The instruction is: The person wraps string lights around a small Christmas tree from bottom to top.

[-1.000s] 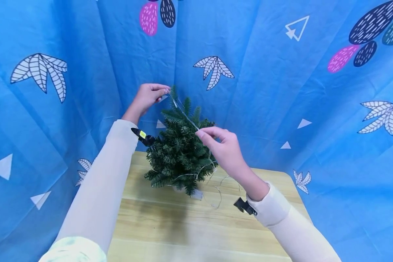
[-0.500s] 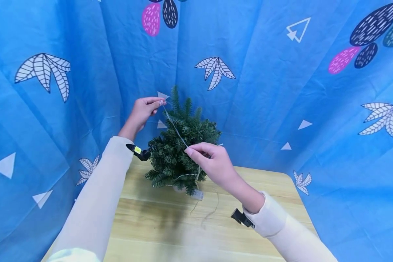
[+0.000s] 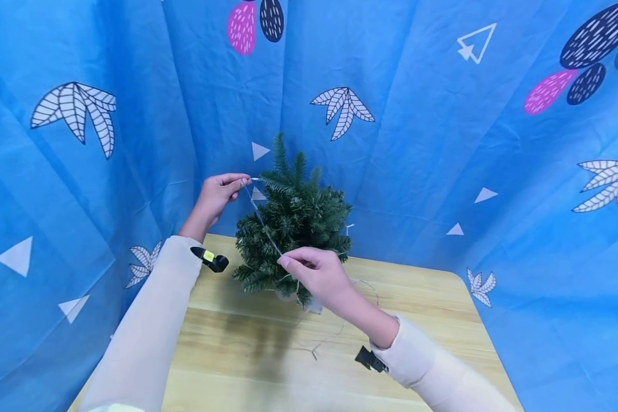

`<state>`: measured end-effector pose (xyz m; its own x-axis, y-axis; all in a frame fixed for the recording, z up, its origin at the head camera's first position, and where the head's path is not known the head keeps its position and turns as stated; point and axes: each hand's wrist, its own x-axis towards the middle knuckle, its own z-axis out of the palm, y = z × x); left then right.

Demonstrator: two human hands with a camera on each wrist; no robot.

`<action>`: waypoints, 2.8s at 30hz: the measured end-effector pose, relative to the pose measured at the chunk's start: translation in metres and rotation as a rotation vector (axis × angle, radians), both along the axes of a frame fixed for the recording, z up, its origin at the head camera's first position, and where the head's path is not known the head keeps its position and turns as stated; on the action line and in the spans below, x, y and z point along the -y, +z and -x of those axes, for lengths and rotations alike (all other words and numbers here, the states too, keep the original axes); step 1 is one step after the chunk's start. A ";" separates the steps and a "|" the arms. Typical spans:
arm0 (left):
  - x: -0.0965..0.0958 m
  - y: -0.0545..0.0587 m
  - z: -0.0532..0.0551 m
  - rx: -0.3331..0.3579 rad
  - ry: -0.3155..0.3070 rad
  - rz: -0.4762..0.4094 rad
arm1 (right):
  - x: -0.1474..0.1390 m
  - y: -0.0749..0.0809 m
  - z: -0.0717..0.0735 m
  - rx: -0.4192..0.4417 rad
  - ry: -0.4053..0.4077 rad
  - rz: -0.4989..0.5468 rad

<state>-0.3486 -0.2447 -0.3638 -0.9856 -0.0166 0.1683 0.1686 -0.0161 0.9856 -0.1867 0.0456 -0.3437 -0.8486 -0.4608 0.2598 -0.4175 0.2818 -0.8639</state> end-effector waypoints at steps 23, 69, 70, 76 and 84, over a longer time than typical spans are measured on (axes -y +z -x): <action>0.008 -0.067 -0.004 0.092 -0.050 0.232 | -0.004 -0.042 -0.018 0.155 0.014 -0.045; -0.114 -0.048 -0.170 -0.720 0.006 0.689 | -0.043 -0.041 0.000 0.176 -0.069 -0.071; -0.114 -0.049 -0.169 -0.752 0.023 0.712 | -0.046 -0.039 0.000 0.191 -0.073 -0.085; -0.112 -0.047 -0.167 -0.793 0.070 0.752 | -0.063 -0.024 0.009 0.216 -0.092 -0.194; -0.103 -0.042 -0.168 -0.715 0.139 0.768 | -0.099 -0.007 0.023 0.153 -0.096 -0.249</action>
